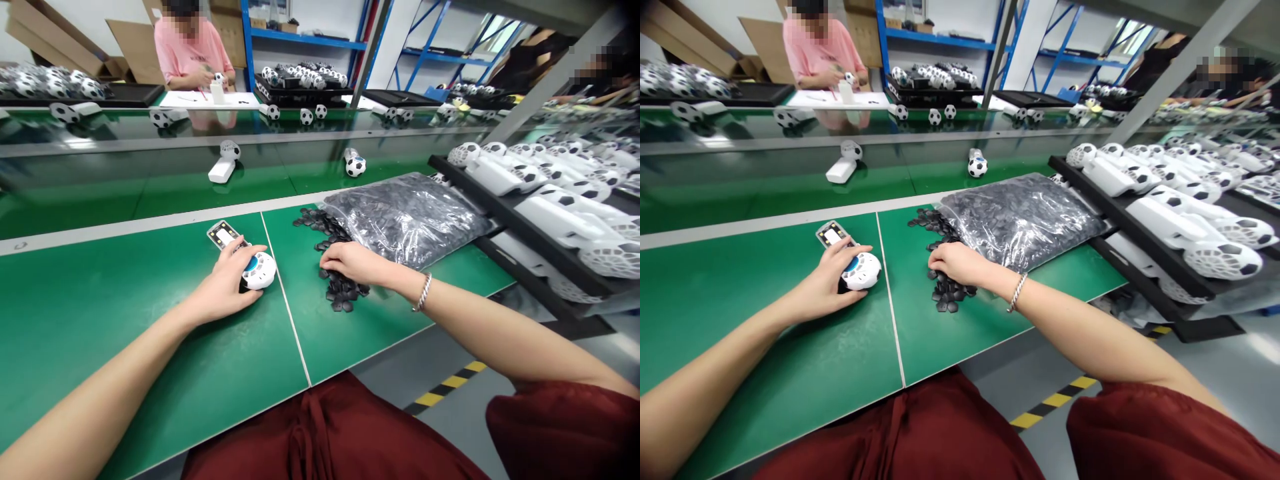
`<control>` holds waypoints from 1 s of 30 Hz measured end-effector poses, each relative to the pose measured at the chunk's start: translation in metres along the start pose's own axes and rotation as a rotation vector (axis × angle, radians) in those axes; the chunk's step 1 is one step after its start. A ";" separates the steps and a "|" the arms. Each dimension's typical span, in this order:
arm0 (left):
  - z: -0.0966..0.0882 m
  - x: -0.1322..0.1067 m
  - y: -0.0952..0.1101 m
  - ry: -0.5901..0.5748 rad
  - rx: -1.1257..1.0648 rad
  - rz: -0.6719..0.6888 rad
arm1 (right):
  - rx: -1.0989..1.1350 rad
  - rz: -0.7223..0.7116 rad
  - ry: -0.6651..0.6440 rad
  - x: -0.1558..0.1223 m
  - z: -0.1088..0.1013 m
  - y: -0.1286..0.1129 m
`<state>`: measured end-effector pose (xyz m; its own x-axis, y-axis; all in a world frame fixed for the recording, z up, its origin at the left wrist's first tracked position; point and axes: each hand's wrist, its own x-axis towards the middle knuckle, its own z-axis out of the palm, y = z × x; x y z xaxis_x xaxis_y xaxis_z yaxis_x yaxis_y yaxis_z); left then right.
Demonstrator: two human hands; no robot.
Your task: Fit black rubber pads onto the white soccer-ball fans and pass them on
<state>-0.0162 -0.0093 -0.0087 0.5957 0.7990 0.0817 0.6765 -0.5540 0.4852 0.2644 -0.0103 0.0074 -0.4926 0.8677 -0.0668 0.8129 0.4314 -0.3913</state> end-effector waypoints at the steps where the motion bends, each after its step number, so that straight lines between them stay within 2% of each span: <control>1: 0.000 0.000 0.000 0.000 0.000 0.004 | 0.008 -0.010 0.031 -0.002 -0.001 0.000; 5: 0.001 0.000 0.000 -0.002 0.004 0.004 | -0.126 -0.137 0.088 -0.012 -0.001 -0.002; 9: 0.002 0.002 -0.001 0.015 0.005 -0.012 | -0.405 -0.321 0.029 -0.013 0.010 -0.010; 13: 0.002 0.001 -0.001 0.026 -0.010 -0.014 | -0.576 -0.353 -0.045 -0.006 0.017 -0.016; 16: 0.002 0.000 0.002 0.009 -0.034 0.009 | -0.423 -0.273 0.017 0.001 0.016 -0.019; 20: 0.003 -0.002 0.005 -0.035 -0.069 0.055 | 0.083 -0.109 0.174 0.009 0.011 -0.030; 24: 0.004 -0.002 0.006 -0.033 -0.094 0.063 | 0.496 -0.060 0.170 0.015 0.012 -0.044; 27: 0.003 -0.003 0.006 -0.019 -0.112 0.063 | 0.589 -0.090 0.119 0.017 0.017 -0.051; 30: 0.002 -0.003 0.007 -0.010 -0.111 0.069 | 0.509 -0.104 0.135 0.018 0.020 -0.055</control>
<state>-0.0124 -0.0163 -0.0075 0.6438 0.7572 0.1099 0.5822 -0.5780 0.5718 0.2046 -0.0238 0.0096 -0.4905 0.8655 0.1014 0.4923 0.3713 -0.7873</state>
